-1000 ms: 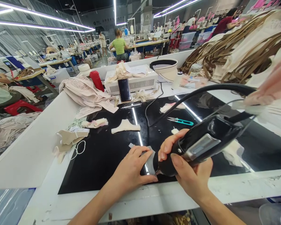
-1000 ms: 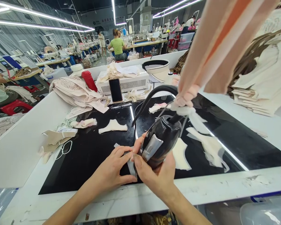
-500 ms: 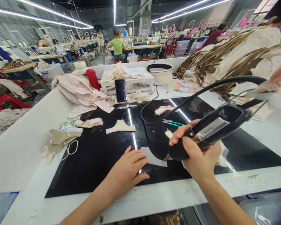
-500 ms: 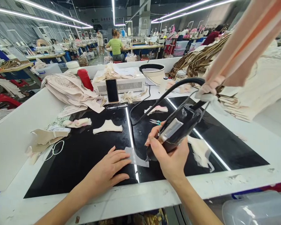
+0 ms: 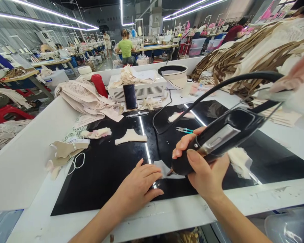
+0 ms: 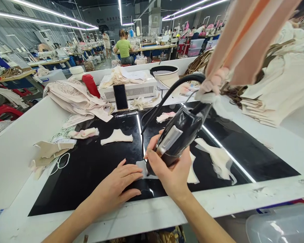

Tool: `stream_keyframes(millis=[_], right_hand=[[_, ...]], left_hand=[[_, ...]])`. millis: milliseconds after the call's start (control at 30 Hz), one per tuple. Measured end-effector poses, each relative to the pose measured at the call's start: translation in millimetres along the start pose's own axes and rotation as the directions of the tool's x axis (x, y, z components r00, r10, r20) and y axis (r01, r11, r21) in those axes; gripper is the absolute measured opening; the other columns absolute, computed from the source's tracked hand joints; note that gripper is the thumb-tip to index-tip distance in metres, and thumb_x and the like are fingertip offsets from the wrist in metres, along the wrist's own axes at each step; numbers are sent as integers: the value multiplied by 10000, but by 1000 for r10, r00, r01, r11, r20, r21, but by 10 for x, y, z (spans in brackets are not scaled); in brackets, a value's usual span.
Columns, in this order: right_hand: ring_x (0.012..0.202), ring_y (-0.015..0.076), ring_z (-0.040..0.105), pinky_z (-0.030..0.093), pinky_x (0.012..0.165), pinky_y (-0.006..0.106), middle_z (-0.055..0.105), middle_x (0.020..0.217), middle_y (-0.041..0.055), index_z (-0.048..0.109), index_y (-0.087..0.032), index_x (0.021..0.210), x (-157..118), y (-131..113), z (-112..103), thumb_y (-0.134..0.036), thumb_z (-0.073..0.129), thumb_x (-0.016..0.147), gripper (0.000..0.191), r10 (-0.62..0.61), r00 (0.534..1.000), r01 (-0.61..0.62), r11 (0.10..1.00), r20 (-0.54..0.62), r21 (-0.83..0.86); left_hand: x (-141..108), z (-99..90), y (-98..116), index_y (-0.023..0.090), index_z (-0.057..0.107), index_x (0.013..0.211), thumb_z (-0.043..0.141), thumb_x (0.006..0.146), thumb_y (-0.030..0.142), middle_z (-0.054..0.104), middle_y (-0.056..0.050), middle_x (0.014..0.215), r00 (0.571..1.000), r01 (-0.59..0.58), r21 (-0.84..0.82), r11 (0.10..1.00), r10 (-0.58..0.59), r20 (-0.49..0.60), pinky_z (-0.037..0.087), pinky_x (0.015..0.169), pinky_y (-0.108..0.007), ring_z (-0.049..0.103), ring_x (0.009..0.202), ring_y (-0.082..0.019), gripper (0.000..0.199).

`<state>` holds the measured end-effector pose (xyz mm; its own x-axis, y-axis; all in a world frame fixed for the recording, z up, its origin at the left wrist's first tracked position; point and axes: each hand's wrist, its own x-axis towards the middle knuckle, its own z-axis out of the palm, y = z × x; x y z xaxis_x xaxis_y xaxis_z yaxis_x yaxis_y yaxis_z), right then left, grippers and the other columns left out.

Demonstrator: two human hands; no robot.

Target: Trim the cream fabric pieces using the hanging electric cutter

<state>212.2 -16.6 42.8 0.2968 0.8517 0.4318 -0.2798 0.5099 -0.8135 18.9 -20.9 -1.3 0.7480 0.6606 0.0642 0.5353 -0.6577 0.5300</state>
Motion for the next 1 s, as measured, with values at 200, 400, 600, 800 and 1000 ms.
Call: stream_keyframes(millis=[200,400,600,800,1000], right_hand=[[645,134,628,561,590,298,655,864,-32,577,-274,1130,-68,56,81,-293,821,851,371,13,999,-15,997,35,73],[642,134,626,560,598,305,645,850,-35,563,-274,1138,-97,67,97,-308,797,874,354,13,999,-15,999,53,37],[625,149,624,556,569,312,639,833,-37,544,-285,1112,-80,65,92,-315,769,891,317,7,998,-5,999,62,-33],[631,145,620,538,569,305,646,844,-33,553,-279,1134,-6,73,-5,-316,804,869,367,-4,999,5,1000,50,-21],[642,146,620,534,576,306,652,850,-34,559,-286,1140,-10,71,-9,-307,810,867,372,6,998,-4,1000,65,-18]], left_hand=[[2,5,5,222,623,1284,754,930,294,665,-76,1371,1000,-1,-6,1000,1,-3,241,1250,-626,578,1340,-261,384],[1,17,-6,231,616,1304,744,938,322,660,-64,1376,1000,-11,1,1000,11,-12,240,1257,-603,575,1343,-246,398],[-1,-27,8,241,619,1279,683,981,272,701,-38,1281,1000,19,-39,999,-19,-11,269,1253,-578,616,1268,-219,306],[-1,-103,-39,244,623,1276,532,1044,190,707,-27,1272,998,-25,-24,999,24,-64,258,1265,-529,616,1257,-194,255],[19,-171,-85,305,603,1357,720,953,270,635,-35,1437,997,-17,-20,1000,19,80,192,1247,-642,490,1428,-273,423]])
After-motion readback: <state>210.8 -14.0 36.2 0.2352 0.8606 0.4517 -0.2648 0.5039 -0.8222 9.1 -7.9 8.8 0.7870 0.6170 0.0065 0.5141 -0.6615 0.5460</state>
